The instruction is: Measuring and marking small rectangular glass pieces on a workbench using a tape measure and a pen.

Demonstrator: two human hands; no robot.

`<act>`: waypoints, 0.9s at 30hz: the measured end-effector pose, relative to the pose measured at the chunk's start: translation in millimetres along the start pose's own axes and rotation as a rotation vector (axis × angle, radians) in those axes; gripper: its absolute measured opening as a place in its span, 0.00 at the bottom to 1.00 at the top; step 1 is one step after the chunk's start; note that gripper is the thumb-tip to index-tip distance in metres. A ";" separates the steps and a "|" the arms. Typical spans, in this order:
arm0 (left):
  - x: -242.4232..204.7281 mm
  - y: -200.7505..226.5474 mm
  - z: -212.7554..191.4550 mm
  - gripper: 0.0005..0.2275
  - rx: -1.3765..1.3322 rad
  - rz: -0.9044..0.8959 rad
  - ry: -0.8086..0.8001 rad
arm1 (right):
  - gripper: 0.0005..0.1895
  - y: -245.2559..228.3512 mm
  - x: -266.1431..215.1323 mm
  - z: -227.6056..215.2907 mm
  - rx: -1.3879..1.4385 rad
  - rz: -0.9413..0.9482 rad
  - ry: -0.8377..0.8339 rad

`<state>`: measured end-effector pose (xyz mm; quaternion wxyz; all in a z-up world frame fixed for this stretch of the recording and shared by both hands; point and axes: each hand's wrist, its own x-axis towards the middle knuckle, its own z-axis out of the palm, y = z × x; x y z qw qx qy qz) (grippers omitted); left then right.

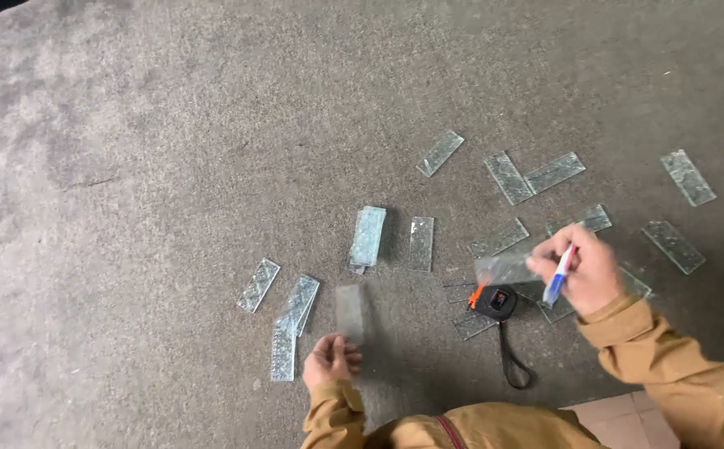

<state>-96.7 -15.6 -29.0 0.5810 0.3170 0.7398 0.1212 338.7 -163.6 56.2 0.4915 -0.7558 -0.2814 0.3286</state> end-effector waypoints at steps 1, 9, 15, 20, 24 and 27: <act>-5.7 11.3 -0.9 0.07 -0.003 0.006 -0.022 | 0.19 -7.2 -10.0 2.1 -0.013 -0.007 0.018; -81.3 51.1 -10.9 0.23 0.551 0.354 0.008 | 0.29 -51.8 -96.6 66.6 0.247 -0.093 -0.215; -96.3 -7.7 45.1 0.19 -0.261 -0.127 -1.014 | 0.28 -68.8 -119.5 79.8 0.103 -0.290 -0.457; -56.5 -35.2 33.0 0.03 -0.533 0.035 -0.914 | 0.20 -39.9 -120.9 85.5 0.409 -0.215 -0.396; -23.3 -60.6 41.1 0.05 -0.497 0.086 -0.638 | 0.20 -41.0 -117.8 82.3 -0.080 -0.227 0.071; -15.9 -59.3 38.3 0.04 -0.385 0.157 -0.555 | 0.11 -15.9 -116.3 70.0 -0.444 -0.266 0.276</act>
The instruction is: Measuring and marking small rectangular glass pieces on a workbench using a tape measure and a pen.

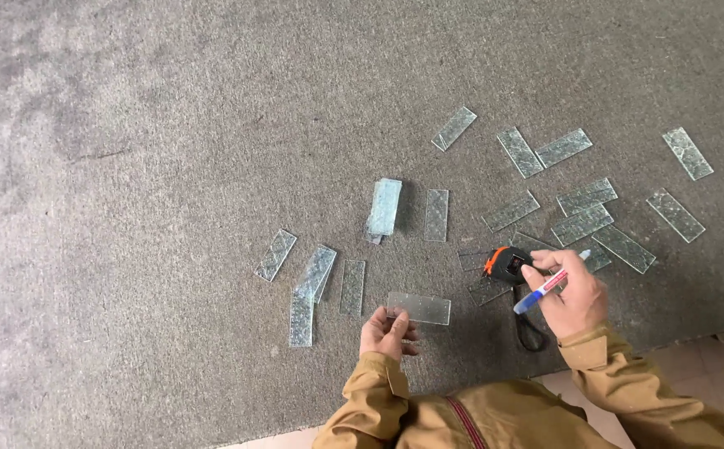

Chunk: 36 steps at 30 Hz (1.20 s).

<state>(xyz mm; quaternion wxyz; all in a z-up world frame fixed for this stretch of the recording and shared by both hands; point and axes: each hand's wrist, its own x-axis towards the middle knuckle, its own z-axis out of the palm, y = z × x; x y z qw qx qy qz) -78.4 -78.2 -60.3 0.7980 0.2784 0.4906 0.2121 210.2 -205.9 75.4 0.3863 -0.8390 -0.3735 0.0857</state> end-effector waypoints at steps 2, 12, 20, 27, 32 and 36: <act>2.3 30.0 5.4 0.05 0.609 -0.061 0.051 | 0.16 39.6 -4.0 10.0 -0.118 0.021 -0.012; 81.7 22.3 -15.2 0.13 1.690 -0.028 -0.127 | 0.39 47.4 2.2 44.1 -0.267 0.323 -0.128; -29.7 65.6 18.5 0.04 1.256 0.048 0.184 | 0.46 33.1 51.5 45.7 -0.334 0.310 -0.464; -68.3 -25.9 -31.0 0.04 1.111 0.202 0.093 | 0.44 38.9 38.1 64.8 -0.386 0.185 -0.606; -81.7 21.1 -1.8 0.07 0.959 0.284 0.137 | 0.37 -0.2 -11.4 48.5 -0.109 -0.154 -0.535; -74.6 4.2 22.4 0.26 0.427 0.083 -0.100 | 0.37 -29.9 -61.0 45.2 0.131 -0.385 -0.595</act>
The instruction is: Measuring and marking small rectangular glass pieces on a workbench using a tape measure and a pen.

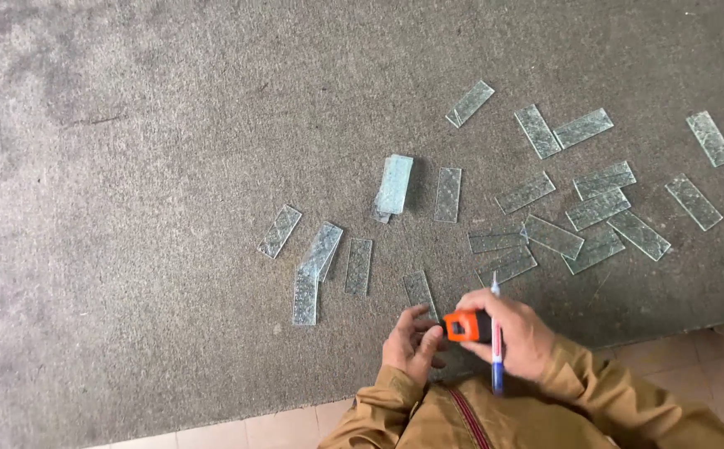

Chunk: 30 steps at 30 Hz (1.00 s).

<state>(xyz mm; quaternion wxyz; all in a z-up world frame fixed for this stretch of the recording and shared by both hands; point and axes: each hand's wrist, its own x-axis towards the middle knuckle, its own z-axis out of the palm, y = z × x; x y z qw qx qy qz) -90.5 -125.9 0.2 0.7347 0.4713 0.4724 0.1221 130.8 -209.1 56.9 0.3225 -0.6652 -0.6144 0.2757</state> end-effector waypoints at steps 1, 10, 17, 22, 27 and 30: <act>10.7 -16.4 -0.4 0.26 0.001 0.000 -0.002 | 0.37 -0.9 0.4 3.3 0.000 0.001 0.002; 65.5 3.4 -16.7 0.08 -0.162 -0.029 0.015 | 0.34 25.3 13.6 12.3 0.064 0.053 0.084; 110.6 38.6 -67.5 0.04 0.822 0.216 0.185 | 0.37 74.9 50.6 -14.4 -0.255 0.028 0.141; 145.6 19.1 -67.2 0.04 0.906 0.238 0.172 | 0.36 90.0 56.8 -7.6 -0.324 0.083 0.099; 141.9 36.5 -57.3 0.03 0.981 0.125 0.132 | 0.37 81.1 62.1 3.6 -0.284 0.094 0.074; 136.6 51.2 -54.0 0.03 1.018 0.042 0.094 | 0.35 71.4 72.1 9.1 -0.253 0.140 -0.024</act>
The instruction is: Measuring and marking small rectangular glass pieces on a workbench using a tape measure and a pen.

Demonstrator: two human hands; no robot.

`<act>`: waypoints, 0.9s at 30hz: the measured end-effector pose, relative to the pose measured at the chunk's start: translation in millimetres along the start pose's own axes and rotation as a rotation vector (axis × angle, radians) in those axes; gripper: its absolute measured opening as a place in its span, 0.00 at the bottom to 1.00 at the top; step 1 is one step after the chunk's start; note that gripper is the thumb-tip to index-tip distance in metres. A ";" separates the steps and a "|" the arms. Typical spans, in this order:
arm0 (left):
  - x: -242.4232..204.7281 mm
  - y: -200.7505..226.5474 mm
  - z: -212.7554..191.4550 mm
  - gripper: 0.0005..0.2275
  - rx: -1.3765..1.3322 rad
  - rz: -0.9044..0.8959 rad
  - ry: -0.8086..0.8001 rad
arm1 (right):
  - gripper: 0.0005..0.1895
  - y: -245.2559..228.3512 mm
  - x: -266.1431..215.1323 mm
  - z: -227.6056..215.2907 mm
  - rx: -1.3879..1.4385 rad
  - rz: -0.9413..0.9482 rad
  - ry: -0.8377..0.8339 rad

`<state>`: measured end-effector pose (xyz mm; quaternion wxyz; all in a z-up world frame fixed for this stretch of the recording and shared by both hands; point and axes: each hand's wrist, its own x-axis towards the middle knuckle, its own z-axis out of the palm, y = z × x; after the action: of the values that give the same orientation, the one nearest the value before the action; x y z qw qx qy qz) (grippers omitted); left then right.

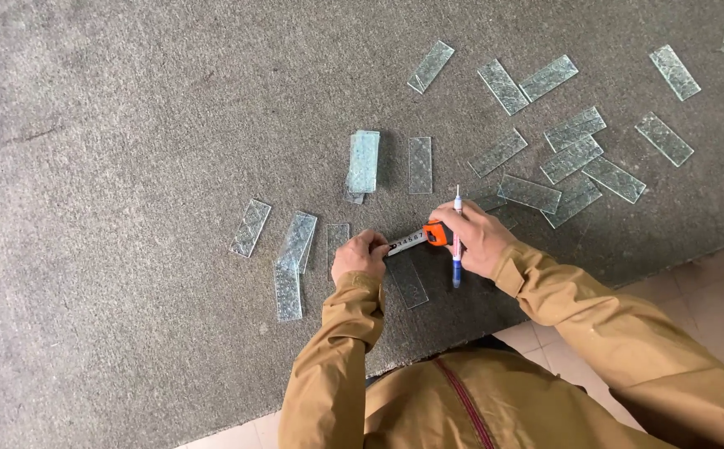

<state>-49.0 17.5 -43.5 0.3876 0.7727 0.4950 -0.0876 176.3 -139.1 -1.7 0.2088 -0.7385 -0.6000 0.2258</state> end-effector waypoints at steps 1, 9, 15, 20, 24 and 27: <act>-0.4 1.4 -1.4 0.03 0.001 0.000 -0.003 | 0.35 -0.1 2.1 3.9 0.001 0.003 -0.001; 13.3 -5.1 -0.6 0.03 0.053 -0.001 -0.032 | 0.38 -1.8 9.0 27.1 0.011 -0.061 0.023; 0.8 -0.8 -12.7 0.04 0.014 0.005 -0.047 | 0.40 7.2 13.0 46.7 0.017 -0.117 0.061; -2.8 5.3 -12.7 0.04 0.020 0.012 -0.048 | 0.40 9.5 9.7 48.5 0.053 -0.102 0.047; -7.8 7.3 -16.9 0.05 -0.005 0.027 -0.032 | 0.38 -6.0 15.3 40.5 0.044 -0.121 0.039; -4.5 5.6 -11.8 0.05 0.000 0.010 -0.032 | 0.38 -11.6 16.1 34.8 0.042 -0.135 0.048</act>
<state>-49.6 21.3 -30.2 0.3960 0.7736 0.4848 -0.0981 149.6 -119.8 -24.5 0.2533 -0.6971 -0.6383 0.2062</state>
